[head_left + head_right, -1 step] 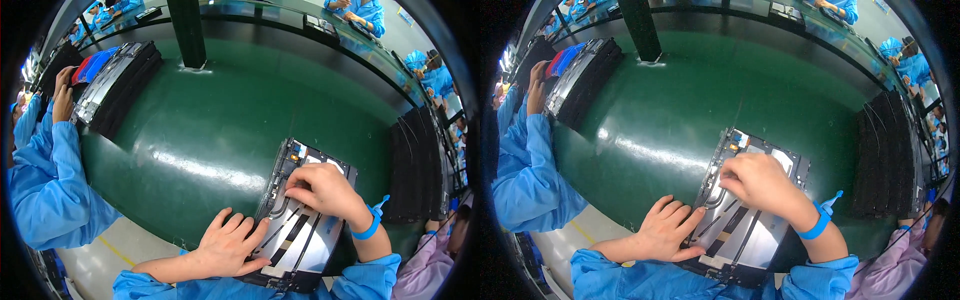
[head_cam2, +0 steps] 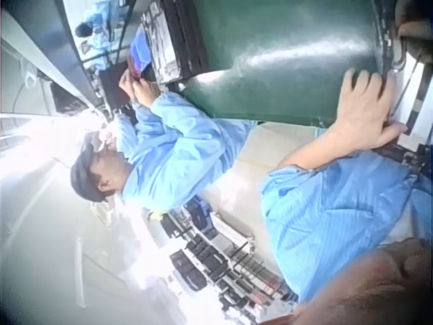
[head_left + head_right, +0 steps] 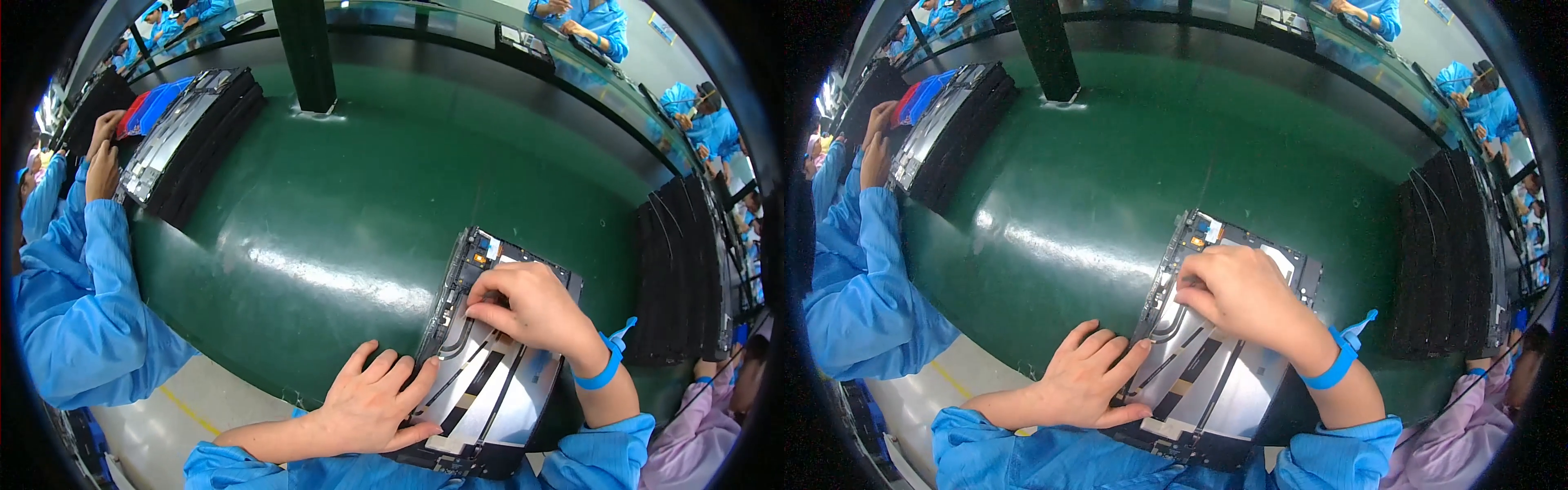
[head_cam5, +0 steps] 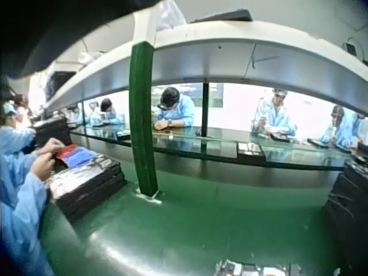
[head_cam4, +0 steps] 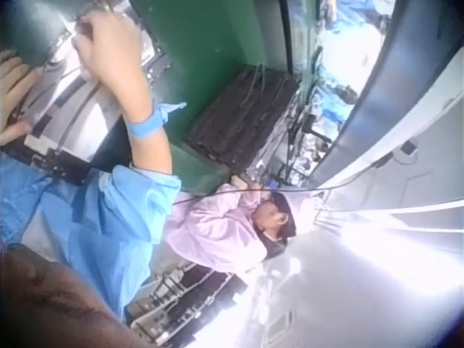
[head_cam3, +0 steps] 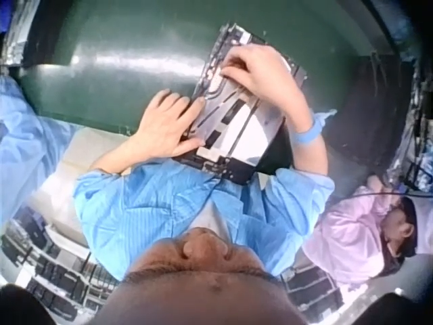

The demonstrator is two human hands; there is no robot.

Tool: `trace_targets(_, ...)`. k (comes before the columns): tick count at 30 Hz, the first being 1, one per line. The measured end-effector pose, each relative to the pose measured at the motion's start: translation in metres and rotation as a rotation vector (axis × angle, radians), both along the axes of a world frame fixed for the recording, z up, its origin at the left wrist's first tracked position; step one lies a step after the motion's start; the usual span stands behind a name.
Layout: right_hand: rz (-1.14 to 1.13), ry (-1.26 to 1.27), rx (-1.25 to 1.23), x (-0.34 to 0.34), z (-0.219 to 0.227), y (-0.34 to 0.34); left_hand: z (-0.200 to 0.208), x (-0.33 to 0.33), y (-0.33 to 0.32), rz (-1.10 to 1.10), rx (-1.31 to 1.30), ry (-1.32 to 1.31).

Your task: The person assembles internal electronic components inside a tablet device, connecting ribbon cables to the motherboard and battery using tweezers.

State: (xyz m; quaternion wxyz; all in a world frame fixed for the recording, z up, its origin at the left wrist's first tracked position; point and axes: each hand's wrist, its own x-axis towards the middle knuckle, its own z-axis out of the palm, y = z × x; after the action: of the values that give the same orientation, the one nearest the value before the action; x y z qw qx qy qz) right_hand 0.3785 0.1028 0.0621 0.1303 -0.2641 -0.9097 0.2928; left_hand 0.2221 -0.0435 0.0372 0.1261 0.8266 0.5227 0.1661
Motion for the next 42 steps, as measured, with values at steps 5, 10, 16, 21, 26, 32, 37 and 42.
trace_targets(5,0.01,-0.059,0.023,-0.006,0.0,0.01,0.004,-0.002,0.002,-0.03,-0.017,0.023)
trace_targets(10,-0.032,-0.117,0.0,-0.013,0.002,0.016,0.005,-0.004,0.005,-0.045,-0.023,0.043)
trace_targets(16,-0.05,-0.158,0.011,-0.02,0.004,0.022,0.006,-0.005,0.007,-0.055,-0.03,0.044)
trace_targets(21,-0.071,-0.293,0.056,-0.026,0.005,0.027,0.012,-0.01,0.024,-0.018,-0.154,0.005)
trace_targets(26,-0.054,-0.381,-0.015,-0.032,0.013,0.029,-0.002,-0.02,0.082,0.241,-0.583,-0.738)
trace_targets(32,-0.094,-0.402,0.004,-0.03,0.01,0.029,0.002,-0.019,0.115,0.265,-0.948,-0.869)
trace_targets(37,-0.094,-0.375,0.009,-0.031,0.007,0.03,0.002,-0.02,0.116,0.275,-0.976,-0.862)
trace_targets(42,-0.079,-0.361,0.003,-0.031,0.006,0.032,0.004,-0.018,0.119,0.315,-0.991,-0.837)
